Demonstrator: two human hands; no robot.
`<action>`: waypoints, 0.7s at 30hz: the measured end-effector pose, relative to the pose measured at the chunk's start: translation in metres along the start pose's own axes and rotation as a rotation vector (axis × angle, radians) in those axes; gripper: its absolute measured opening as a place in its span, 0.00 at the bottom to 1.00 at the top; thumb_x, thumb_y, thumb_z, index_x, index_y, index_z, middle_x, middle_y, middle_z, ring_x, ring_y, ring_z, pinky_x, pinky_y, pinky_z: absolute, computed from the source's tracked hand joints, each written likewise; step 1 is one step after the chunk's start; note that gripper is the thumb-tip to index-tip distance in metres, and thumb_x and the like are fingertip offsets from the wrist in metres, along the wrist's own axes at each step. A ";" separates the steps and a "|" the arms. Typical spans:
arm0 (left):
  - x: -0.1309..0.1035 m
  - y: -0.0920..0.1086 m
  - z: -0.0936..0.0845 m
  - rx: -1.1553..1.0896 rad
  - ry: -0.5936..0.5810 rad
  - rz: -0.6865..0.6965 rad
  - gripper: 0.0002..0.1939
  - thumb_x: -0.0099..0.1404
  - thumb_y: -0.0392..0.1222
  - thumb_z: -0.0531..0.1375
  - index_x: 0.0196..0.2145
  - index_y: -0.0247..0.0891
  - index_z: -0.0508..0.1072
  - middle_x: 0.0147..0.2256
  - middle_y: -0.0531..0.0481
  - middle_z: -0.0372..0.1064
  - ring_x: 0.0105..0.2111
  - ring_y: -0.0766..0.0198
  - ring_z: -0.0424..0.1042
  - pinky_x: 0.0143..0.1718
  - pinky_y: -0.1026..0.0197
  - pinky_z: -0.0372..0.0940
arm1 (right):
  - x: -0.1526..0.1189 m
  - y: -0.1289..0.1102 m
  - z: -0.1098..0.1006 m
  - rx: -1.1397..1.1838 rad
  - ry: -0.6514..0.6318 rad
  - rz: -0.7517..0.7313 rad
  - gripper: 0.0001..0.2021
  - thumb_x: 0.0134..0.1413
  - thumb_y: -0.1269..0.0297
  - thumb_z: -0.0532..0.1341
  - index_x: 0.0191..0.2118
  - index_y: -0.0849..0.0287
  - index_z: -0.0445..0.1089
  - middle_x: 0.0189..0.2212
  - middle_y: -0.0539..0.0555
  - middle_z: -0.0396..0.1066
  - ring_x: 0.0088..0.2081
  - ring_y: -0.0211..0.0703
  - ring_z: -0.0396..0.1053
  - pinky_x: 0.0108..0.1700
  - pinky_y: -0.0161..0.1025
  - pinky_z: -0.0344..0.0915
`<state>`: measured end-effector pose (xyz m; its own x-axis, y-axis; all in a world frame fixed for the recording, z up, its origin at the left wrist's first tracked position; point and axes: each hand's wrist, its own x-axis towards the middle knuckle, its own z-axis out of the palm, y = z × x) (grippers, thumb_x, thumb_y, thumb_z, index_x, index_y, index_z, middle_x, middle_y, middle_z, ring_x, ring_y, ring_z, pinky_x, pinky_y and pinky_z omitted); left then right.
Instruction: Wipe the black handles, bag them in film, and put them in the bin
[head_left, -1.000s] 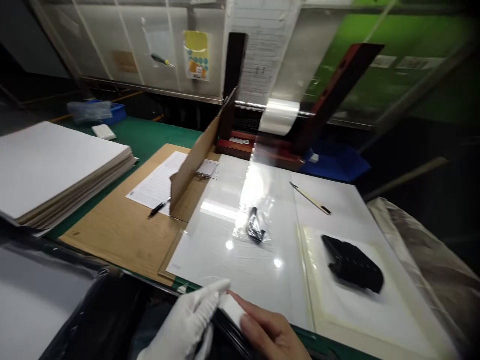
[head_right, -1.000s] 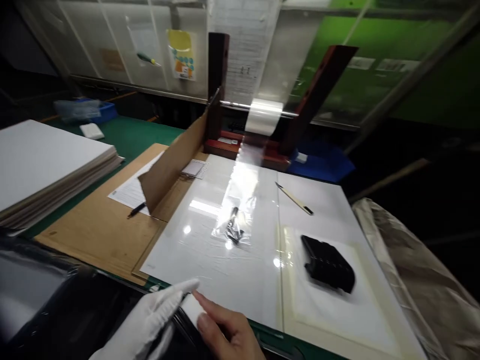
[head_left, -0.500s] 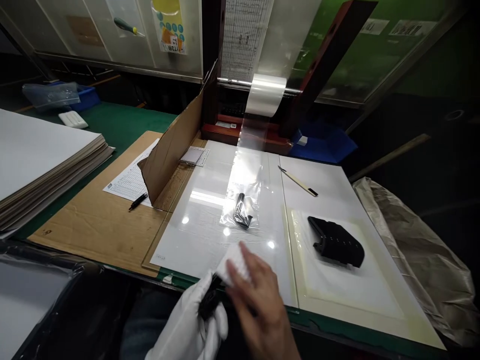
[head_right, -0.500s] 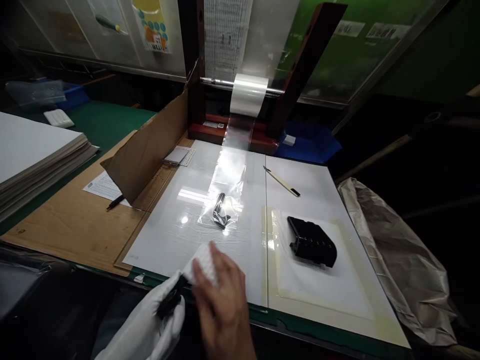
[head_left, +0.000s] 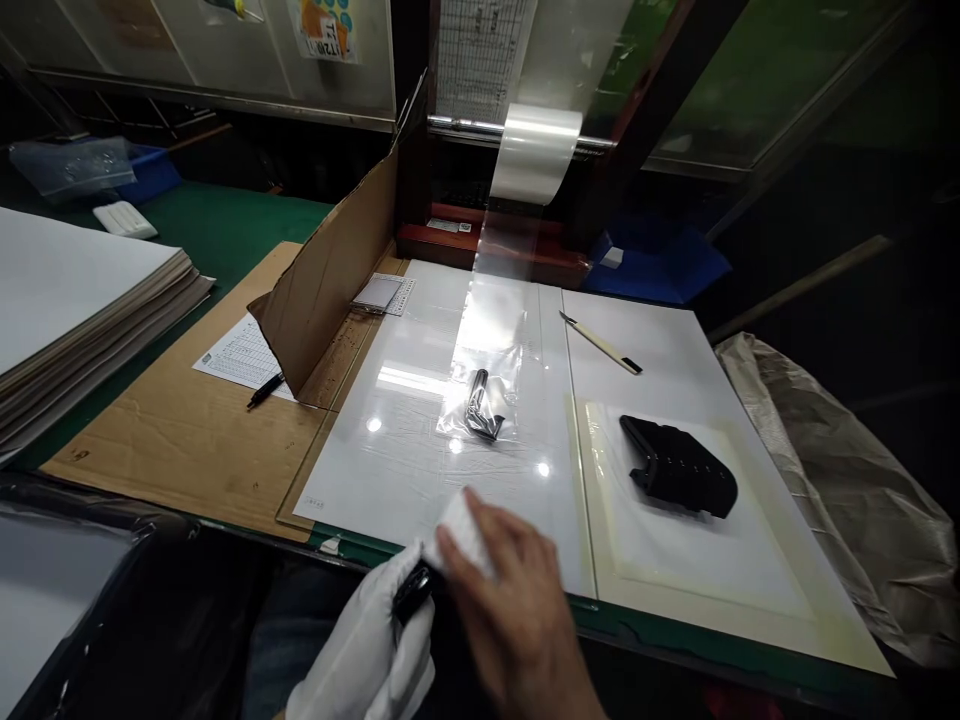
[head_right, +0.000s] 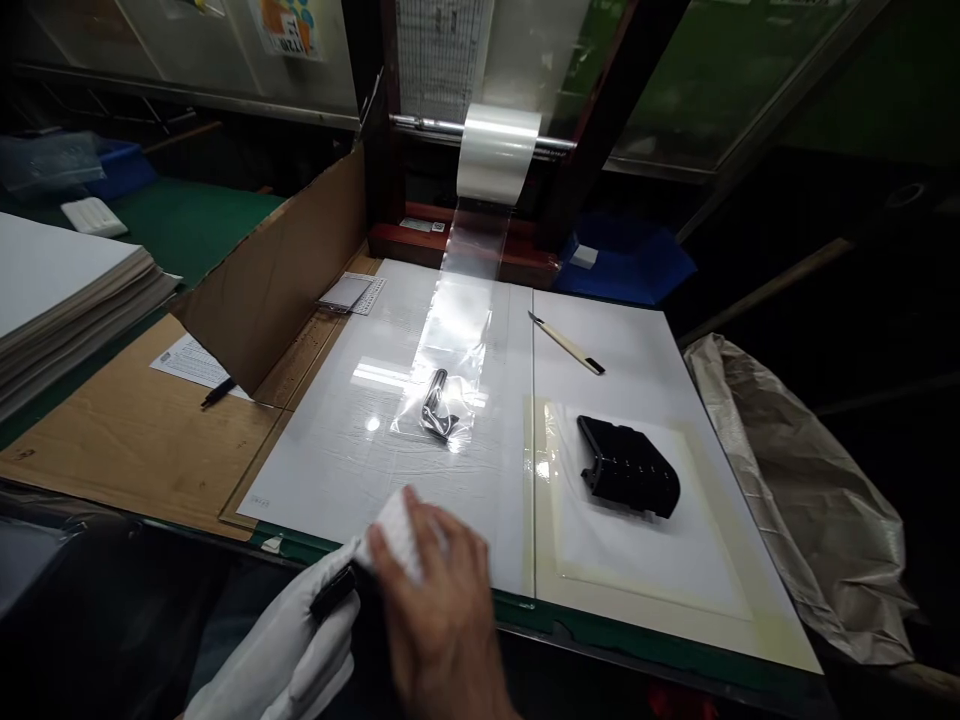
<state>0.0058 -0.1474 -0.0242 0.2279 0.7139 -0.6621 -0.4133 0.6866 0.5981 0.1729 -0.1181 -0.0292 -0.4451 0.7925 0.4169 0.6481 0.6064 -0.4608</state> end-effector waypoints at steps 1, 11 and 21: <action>0.000 0.000 0.000 -0.002 -0.015 -0.018 0.18 0.67 0.55 0.60 0.38 0.35 0.74 0.07 0.63 0.49 0.06 0.73 0.46 0.10 0.69 0.50 | 0.000 0.000 -0.001 0.026 -0.015 -0.024 0.25 0.62 0.78 0.56 0.63 0.55 0.65 0.67 0.62 0.58 0.60 0.56 0.59 0.50 0.56 0.70; 0.001 -0.002 -0.001 -0.022 -0.015 -0.083 0.26 0.65 0.66 0.56 0.31 0.38 0.73 0.07 0.62 0.48 0.05 0.72 0.42 0.07 0.69 0.43 | 0.001 0.000 -0.002 0.077 -0.066 0.084 0.26 0.64 0.74 0.57 0.65 0.49 0.61 0.66 0.56 0.60 0.59 0.52 0.60 0.51 0.53 0.72; -0.002 -0.006 -0.014 0.138 0.177 0.198 0.14 0.57 0.51 0.69 0.36 0.40 0.77 0.15 0.53 0.67 0.28 0.56 0.77 0.26 0.65 0.72 | -0.003 0.005 -0.003 0.139 -0.087 0.120 0.27 0.65 0.73 0.57 0.66 0.46 0.60 0.67 0.54 0.59 0.60 0.49 0.61 0.55 0.52 0.71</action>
<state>-0.0042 -0.1549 -0.0326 -0.0076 0.8091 -0.5877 -0.3078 0.5573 0.7712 0.1792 -0.1171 -0.0303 -0.4254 0.8587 0.2859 0.6111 0.5056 -0.6090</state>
